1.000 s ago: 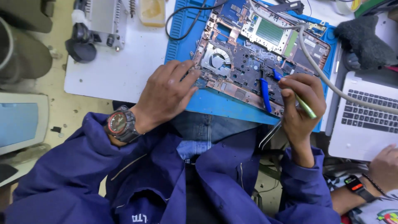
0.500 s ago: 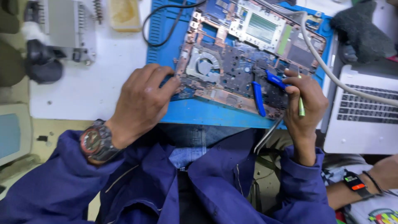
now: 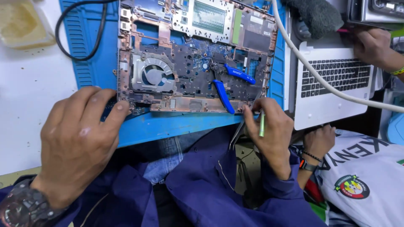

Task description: The person works at a repair bench on a disassembled laptop, using blue-handled pliers to grip and trim small components and screws over the exposed chassis. They hold the laptop frame steady with one hand while cutting and manipulating small parts, occasionally repositioning the chassis on the mat.

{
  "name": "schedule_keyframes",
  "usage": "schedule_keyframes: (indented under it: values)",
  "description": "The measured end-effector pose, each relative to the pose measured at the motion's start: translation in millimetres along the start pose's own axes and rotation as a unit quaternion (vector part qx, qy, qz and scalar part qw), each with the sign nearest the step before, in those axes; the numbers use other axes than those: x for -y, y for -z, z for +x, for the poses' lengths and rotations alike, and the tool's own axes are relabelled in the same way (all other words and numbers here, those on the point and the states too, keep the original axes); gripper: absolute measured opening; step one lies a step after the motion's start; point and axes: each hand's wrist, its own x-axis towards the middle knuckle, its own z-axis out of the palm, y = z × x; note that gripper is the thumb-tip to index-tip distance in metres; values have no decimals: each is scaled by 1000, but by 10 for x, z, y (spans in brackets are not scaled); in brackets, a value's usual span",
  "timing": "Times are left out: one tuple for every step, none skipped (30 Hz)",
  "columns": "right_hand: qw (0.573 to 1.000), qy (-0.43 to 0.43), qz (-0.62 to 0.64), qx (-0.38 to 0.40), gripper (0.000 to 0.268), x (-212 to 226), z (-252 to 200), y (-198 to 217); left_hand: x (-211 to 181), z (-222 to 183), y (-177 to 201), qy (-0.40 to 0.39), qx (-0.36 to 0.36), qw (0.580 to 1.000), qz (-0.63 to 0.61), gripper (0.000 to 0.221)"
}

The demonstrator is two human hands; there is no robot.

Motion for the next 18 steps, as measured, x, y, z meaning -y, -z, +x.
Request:
schedule_keyframes:
  values:
    - [1000,-3,-2,2,23,-9,-8,-27,-4,16,-1,-2,1,1000,-4,11]
    - [1000,7,11,-4,19,-12,-8,-64,-2,23,10,-3,8,1000,4,8]
    - [999,18,25,-11,16,-10,-14,-94,0,26,29,-3,14,1000,12,7]
    - [999,18,27,-11,16,-15,-17,-105,-3,26,22,-3,16,1000,14,7]
    - [999,22,41,-12,14,-19,-22,-110,-7,26,22,-3,12,1000,12,7]
    - [998,25,54,-16,13,-20,-28,-116,-3,35,19,-6,8,1000,10,7]
    - [998,24,56,-17,13,-19,-21,-101,-10,25,35,-7,8,1000,12,7]
    - [995,12,92,-22,12,-14,-21,-85,-8,27,50,-7,8,1000,9,7]
    - [991,1,128,-26,11,-19,-11,-68,-8,42,62,-8,9,1000,7,7]
    - [991,-4,129,-26,11,-65,2,-21,-8,55,90,-12,11,1000,6,7]
    - [985,-30,169,-24,12,-118,21,24,-8,79,114,-18,10,1000,19,6]
    - [976,-59,210,-20,12,-153,18,71,1,92,148,-26,13,999,30,7]
    - [975,-67,212,-18,12,-201,58,136,2,109,165,-34,17,999,28,7]
    - [971,-83,219,-46,15,-252,102,189,6,128,182,-37,25,998,40,9]
    - [967,-99,224,-75,18,-311,151,247,7,157,203,-41,34,997,51,13]
    - [965,-107,230,-73,18,-422,242,258,4,201,256,-48,40,997,53,13]
    - [966,-112,223,-61,17,-534,333,268,2,246,309,-59,58,994,66,14]
    - [969,-118,214,-48,16,-641,407,271,0,277,342,-71,76,992,76,16]
